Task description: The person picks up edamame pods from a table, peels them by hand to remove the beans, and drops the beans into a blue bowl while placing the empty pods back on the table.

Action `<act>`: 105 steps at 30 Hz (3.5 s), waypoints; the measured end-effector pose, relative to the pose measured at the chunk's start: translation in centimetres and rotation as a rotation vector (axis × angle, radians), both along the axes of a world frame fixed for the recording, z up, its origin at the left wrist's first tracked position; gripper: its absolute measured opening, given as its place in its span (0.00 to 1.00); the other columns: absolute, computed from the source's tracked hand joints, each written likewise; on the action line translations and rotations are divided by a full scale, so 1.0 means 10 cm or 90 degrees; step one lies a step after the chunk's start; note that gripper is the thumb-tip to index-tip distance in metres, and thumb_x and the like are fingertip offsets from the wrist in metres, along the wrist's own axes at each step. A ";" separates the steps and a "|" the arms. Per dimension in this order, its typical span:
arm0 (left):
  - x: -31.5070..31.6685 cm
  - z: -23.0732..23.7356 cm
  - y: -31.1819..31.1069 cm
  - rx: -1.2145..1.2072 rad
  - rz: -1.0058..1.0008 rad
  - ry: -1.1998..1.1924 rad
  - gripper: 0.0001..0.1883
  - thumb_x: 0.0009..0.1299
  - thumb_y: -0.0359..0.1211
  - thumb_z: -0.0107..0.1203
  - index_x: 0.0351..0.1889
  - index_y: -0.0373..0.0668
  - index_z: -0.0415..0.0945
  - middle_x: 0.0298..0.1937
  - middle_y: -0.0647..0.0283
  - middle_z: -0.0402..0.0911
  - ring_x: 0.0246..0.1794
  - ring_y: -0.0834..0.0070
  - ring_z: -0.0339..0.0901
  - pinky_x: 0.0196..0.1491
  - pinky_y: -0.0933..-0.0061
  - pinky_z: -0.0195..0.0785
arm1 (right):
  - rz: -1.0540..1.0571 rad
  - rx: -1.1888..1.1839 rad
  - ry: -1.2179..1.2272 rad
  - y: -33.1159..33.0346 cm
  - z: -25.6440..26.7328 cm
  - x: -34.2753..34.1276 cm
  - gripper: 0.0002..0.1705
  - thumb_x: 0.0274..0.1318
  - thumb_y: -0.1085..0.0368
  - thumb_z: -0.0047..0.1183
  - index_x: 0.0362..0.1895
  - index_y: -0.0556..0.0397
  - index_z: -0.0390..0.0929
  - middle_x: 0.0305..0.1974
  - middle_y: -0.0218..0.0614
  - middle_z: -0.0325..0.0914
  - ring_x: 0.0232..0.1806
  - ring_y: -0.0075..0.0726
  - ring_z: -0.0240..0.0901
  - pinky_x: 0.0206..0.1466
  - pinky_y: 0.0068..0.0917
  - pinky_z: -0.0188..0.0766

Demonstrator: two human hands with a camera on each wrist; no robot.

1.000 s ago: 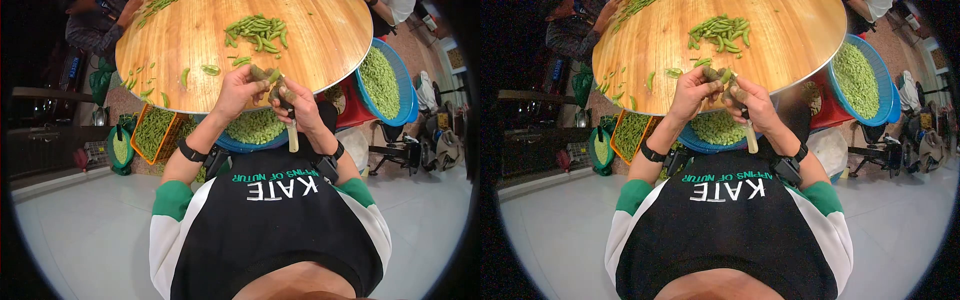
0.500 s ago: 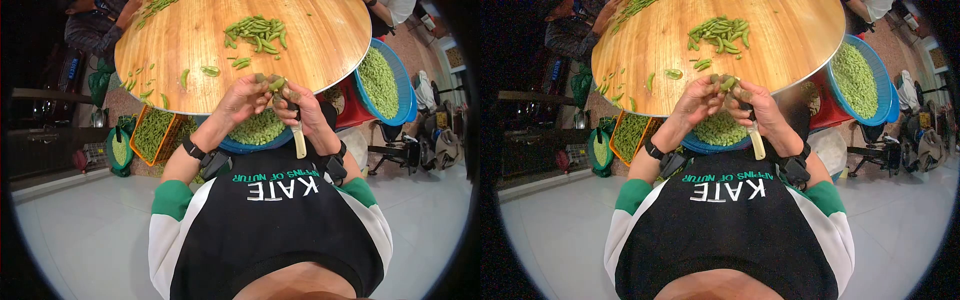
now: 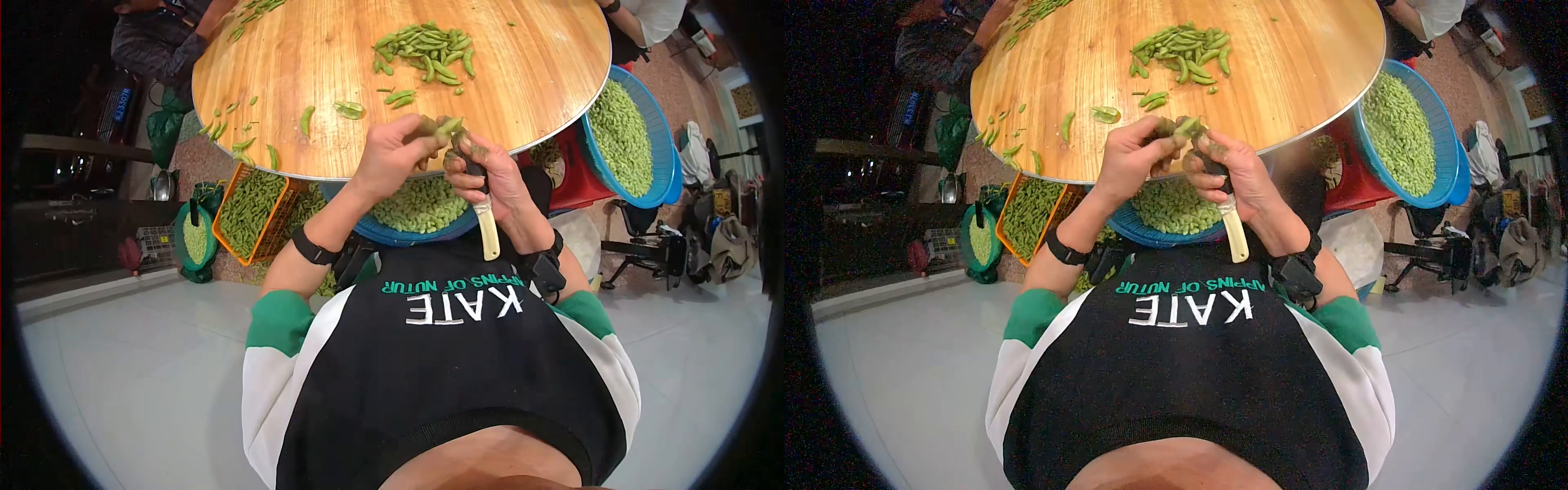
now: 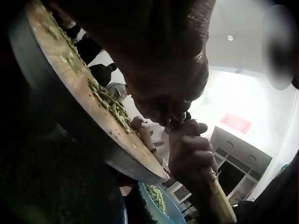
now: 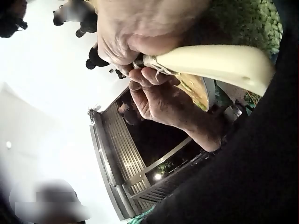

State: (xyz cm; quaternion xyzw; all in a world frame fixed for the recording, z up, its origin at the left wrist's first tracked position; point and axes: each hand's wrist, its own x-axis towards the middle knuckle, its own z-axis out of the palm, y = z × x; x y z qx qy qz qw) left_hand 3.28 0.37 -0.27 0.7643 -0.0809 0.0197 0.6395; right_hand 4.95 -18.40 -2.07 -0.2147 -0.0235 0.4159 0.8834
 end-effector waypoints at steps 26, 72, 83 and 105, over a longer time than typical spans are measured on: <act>-0.15 -0.09 -0.07 0.214 0.087 -0.100 0.04 0.56 0.25 0.54 0.25 0.33 0.72 0.23 0.49 0.75 0.23 0.57 0.76 0.27 0.64 0.66 | -0.355 -0.665 -0.866 0.10 -0.15 0.08 0.18 0.47 0.71 0.59 0.44 0.60 0.74 0.30 0.45 0.71 0.30 0.47 0.72 0.34 0.34 0.68; -0.22 -0.12 0.17 -0.306 -0.049 0.264 0.07 0.66 0.27 0.57 0.41 0.38 0.74 0.27 0.67 0.79 0.19 0.87 0.69 0.19 0.87 0.58 | -0.028 -0.515 -0.520 0.14 -0.08 0.04 0.08 0.57 0.66 0.52 0.37 0.59 0.74 0.24 0.30 0.74 0.20 0.18 0.66 0.23 0.15 0.62; -0.25 -0.20 0.03 -0.457 0.021 0.245 0.08 0.68 0.26 0.53 0.45 0.37 0.72 0.36 0.63 0.79 0.30 0.81 0.75 0.24 0.84 0.66 | -0.042 -0.425 -0.361 0.12 -0.10 0.02 0.12 0.60 0.63 0.51 0.43 0.57 0.75 0.22 0.27 0.73 0.15 0.15 0.60 0.17 0.14 0.54; -0.24 -0.31 0.05 -0.296 0.017 0.188 0.04 0.68 0.28 0.56 0.34 0.36 0.76 0.27 0.70 0.77 0.22 0.88 0.68 0.23 0.85 0.59 | 0.035 -0.228 -0.318 0.06 -0.10 -0.08 0.18 0.69 0.62 0.39 0.57 0.57 0.67 0.27 0.28 0.70 0.18 0.16 0.60 0.16 0.13 0.54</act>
